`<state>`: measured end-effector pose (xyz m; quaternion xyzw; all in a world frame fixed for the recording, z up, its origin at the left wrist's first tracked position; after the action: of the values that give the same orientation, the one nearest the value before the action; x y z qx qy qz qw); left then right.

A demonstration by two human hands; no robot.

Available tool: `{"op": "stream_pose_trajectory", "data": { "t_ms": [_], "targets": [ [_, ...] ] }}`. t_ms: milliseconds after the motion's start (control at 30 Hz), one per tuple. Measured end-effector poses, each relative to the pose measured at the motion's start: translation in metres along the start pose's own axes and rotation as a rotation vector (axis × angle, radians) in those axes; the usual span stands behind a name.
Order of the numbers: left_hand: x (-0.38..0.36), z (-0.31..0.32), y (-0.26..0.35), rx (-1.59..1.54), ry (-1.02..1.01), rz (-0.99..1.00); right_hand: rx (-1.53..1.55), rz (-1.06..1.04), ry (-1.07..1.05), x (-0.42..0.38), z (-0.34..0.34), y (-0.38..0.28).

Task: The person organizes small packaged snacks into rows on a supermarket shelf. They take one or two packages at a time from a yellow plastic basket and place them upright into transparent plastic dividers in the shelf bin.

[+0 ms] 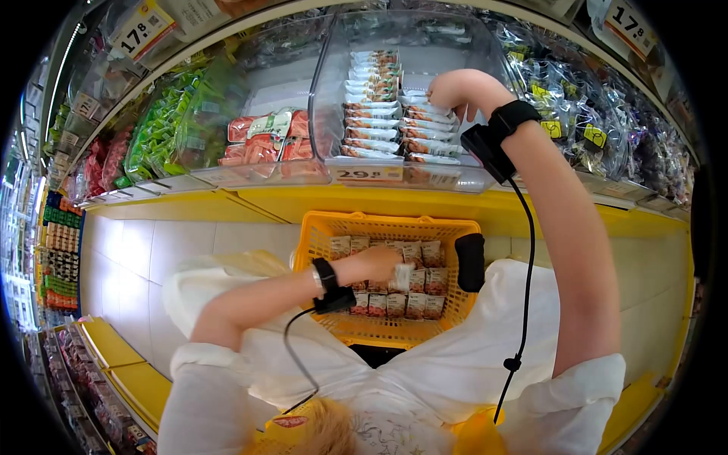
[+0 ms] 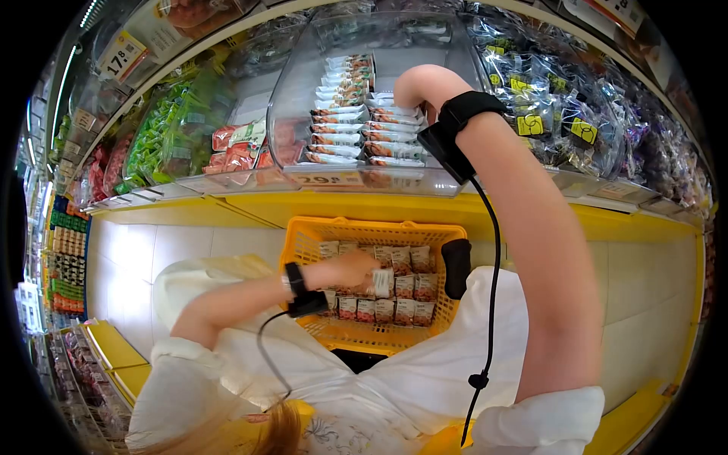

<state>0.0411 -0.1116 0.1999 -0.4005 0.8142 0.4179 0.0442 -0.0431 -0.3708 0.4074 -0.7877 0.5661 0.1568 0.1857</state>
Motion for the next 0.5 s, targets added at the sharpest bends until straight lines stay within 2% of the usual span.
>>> {"op": "stream_pose_trajectory", "data": {
  "t_ms": [33, 67, 100, 167, 200, 300, 333, 400, 500],
  "targets": [
    [-0.024, -0.035, 0.061, -0.019, -0.201, 0.044, 0.006, -0.005, 0.006, -0.003, -0.002, -0.002],
    [-0.054, -0.077, 0.118, 0.081, -0.301, 0.087, -0.046, 0.013, -0.001, -0.010, -0.005, -0.004],
    [-0.077, -0.109, 0.158, -0.042, -0.357, 0.176, -0.098, 0.030, -0.008, -0.017, -0.007, -0.005],
    [-0.112, -0.182, 0.209, -0.132, -0.146, 0.428, -0.118, 0.026, 0.011, -0.030, -0.013, -0.009],
    [-0.117, -0.220, 0.219, -0.020, 0.038, 0.382, -0.150, 0.023, 0.024, -0.034, -0.014, -0.010],
    [-0.099, -0.312, 0.205, 0.139, 0.511, 0.209, -0.083, -0.018, 0.044, -0.044, -0.018, -0.015],
    [-0.085, -0.326, 0.196, 0.236, 0.530, 0.202, -0.087, -0.023, 0.052, -0.045, -0.018, -0.015],
    [-0.049, -0.351, 0.164, 0.362, 0.597, 0.176, 0.120, -0.058, 0.284, -0.046, -0.031, -0.016],
    [-0.008, -0.373, 0.143, 0.550, 0.790, 0.048, 0.115, -0.054, 0.210, -0.041, -0.026, -0.017]
  ]
}}
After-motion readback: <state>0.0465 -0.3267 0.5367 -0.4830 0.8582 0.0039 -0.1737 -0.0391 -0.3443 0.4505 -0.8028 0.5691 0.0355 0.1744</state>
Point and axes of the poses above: each hand's wrist, its own x-axis towards the middle knuckle, its own z-axis out of the palm, y = z × x, the point moved 9 cm from there along x, towards the middle knuckle, and after that the axes turned 6 degrees about y, right-handed, at the moved point
